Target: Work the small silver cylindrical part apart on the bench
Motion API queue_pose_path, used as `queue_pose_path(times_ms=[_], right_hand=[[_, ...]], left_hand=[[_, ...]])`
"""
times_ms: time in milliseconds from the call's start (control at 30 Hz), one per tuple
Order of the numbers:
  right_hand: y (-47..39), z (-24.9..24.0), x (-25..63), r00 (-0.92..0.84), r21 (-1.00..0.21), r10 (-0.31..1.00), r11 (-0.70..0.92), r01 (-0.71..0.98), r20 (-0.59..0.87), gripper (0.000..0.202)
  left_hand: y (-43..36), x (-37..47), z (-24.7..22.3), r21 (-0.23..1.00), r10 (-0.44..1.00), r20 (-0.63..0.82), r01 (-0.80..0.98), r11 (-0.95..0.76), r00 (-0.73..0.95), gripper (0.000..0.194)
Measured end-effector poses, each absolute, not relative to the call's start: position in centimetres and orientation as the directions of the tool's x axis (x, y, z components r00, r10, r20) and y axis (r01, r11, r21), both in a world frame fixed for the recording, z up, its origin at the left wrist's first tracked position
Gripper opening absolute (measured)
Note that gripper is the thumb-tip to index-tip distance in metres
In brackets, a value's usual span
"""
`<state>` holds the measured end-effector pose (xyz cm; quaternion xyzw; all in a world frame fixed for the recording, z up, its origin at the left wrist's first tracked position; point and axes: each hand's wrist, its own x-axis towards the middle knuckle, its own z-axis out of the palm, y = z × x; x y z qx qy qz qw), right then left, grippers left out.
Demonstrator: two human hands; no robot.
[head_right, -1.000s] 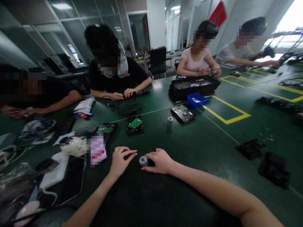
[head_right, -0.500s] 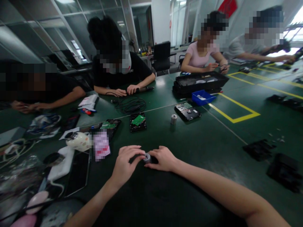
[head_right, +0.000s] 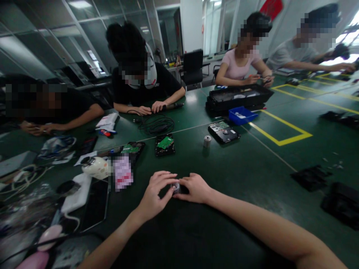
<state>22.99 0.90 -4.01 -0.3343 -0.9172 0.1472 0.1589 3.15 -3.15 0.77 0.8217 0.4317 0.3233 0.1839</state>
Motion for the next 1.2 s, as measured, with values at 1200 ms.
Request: queue_pose_path(times_ms=[1200], right_hand=[[0.7, -3.4, 23.0, -0.725, -0.384, 0.663, 0.729, 0.567, 0.186, 0.04]], left_hand=[[-2.2, 3.5, 1.2, 0.641, 0.891, 0.391, 0.627, -0.443, 0.23, 0.034]])
